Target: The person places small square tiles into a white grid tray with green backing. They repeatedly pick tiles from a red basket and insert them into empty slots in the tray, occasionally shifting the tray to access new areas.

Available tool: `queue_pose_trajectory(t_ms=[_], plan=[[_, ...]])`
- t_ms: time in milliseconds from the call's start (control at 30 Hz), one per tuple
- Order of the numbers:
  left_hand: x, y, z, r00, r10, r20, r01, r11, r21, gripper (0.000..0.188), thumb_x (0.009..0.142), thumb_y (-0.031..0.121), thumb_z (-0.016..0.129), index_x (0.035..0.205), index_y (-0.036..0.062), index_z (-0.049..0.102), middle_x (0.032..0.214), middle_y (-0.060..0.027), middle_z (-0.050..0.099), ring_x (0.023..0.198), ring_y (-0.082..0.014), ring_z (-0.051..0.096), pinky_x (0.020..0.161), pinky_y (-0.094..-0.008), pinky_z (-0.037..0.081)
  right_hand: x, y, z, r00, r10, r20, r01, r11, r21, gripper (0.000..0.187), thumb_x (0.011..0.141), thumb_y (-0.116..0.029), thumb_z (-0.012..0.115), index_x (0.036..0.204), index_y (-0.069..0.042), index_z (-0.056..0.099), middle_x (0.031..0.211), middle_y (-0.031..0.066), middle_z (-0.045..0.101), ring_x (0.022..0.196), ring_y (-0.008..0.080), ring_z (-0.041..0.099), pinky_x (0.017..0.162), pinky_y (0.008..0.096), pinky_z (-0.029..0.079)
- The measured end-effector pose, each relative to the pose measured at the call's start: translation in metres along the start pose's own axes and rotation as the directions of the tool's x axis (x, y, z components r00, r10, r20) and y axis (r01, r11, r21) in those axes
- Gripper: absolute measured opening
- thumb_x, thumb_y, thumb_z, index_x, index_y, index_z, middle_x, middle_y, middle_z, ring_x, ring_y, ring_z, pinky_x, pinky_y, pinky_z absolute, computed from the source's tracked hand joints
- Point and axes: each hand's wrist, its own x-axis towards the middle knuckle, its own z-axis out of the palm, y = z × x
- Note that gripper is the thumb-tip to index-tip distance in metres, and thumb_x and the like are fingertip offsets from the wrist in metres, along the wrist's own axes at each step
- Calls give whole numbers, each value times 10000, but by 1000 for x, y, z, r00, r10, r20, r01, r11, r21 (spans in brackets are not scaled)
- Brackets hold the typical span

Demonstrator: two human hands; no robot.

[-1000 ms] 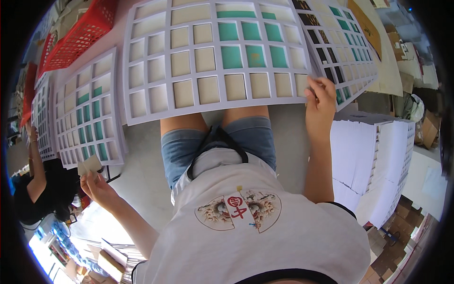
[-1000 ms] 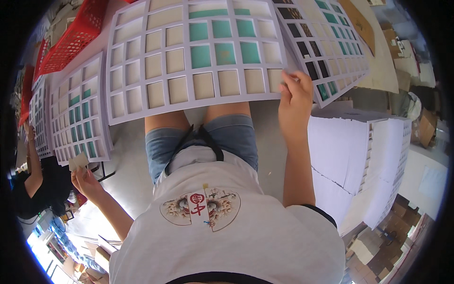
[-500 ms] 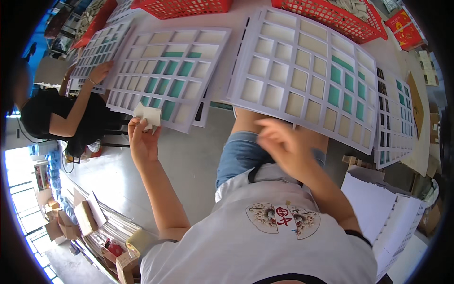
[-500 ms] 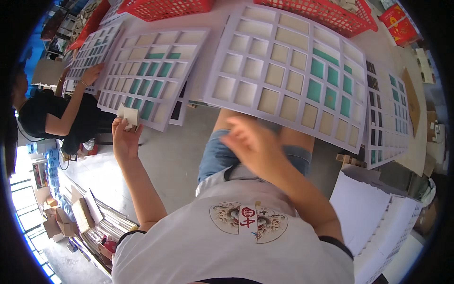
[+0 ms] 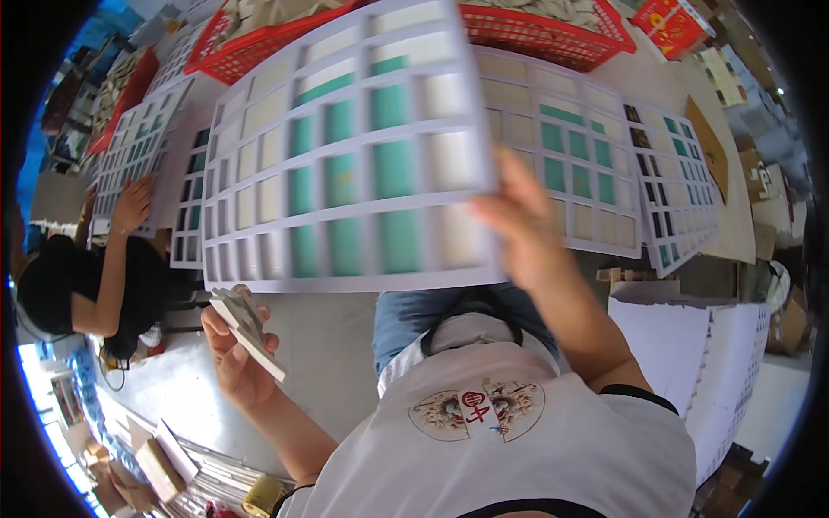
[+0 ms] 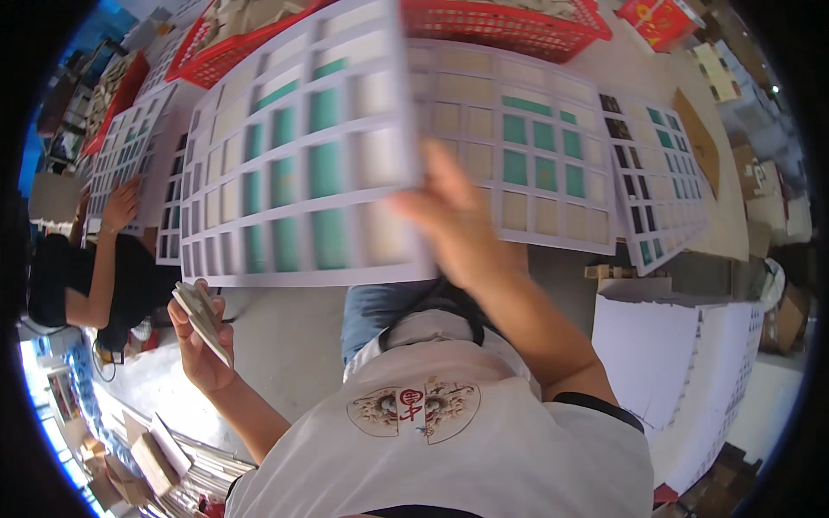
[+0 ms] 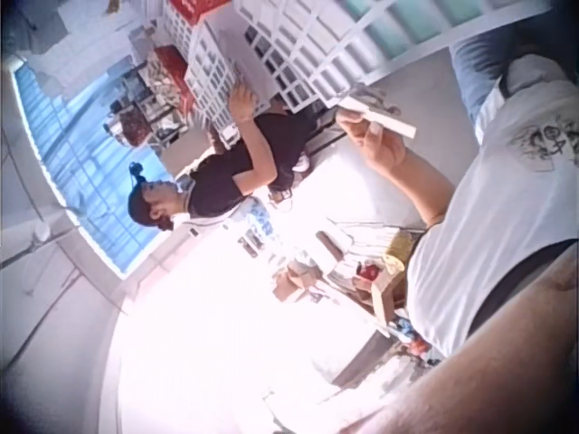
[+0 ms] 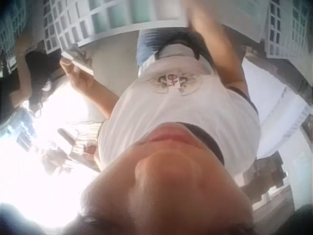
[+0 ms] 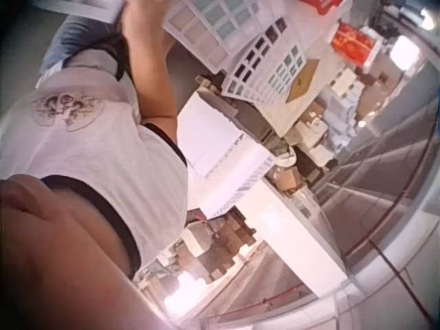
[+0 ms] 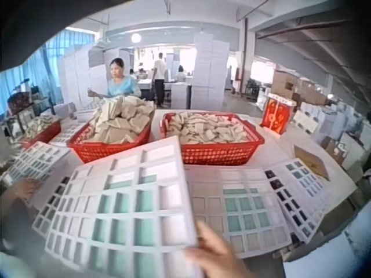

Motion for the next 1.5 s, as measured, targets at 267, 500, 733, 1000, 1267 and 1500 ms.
queue_pose_trajectory(t_ms=[267, 500, 733, 1000, 1267, 1500], plan=[[55, -92, 84, 974, -206, 88, 194, 972, 134, 320, 804, 29, 690, 1049, 92, 494, 1275, -185, 510, 1162, -317, 550, 964, -431, 517, -104, -102, -221, 915, -152, -374, -48, 879, -475, 579, 909, -181, 630, 1410, 44, 449, 1368, 171, 543, 1215, 247, 555, 1042, 345, 411], [68, -191, 186, 938, -333, 99, 284, 899, 334, 250, 844, -79, 670, 1032, 57, 579, 1052, -29, 588, 942, -115, 587, 822, -238, 483, -103, -92, -175, 879, -435, -197, -111, 215, -970, 429, 890, -186, 689, 1284, -47, 592, 995, 73, 625, 901, 149, 585, 811, 286, 466], [67, -243, 224, 920, -379, 99, 303, 849, 433, 180, 903, -23, 643, 1043, 68, 574, 988, 2, 591, 899, -96, 596, 772, -234, 487, -117, -66, -134, 911, -88, -404, -136, 859, -494, 457, 840, -38, 708, 1269, -53, 552, 814, 27, 655, 715, 75, 587, 661, 227, 471], [72, -244, 218, 886, -447, 125, 356, 826, 437, 108, 967, 8, 517, 1063, 58, 526, 1111, -148, 627, 1060, -268, 639, 856, -341, 511, -141, -86, -225, 584, -372, -721, -242, 768, -593, 283, 815, -16, 711, 1088, -9, 636, 815, 61, 678, 711, 103, 600, 657, 238, 471], [45, -262, 222, 699, -605, 382, 435, 783, 444, 218, 885, -100, 610, 1035, 59, 604, 1192, -61, 500, 1081, -175, 542, 943, -278, 422, -138, -73, -210, 646, -501, -576, -526, 255, -811, 290, 802, -91, 720, 1072, -2, 664, 1012, 113, 619, 883, 237, 592, 740, 342, 463], [48, -262, 232, 683, -643, 346, 496, 756, 427, 313, 872, -93, 641, 1130, 66, 562, 1211, -50, 499, 1113, -167, 532, 955, -312, 448, -142, -67, -187, 858, -489, -159, -397, -434, -809, 386, 797, -214, 722, 1111, -3, 644, 1177, 115, 562, 1101, 336, 521, 877, 464, 422]])
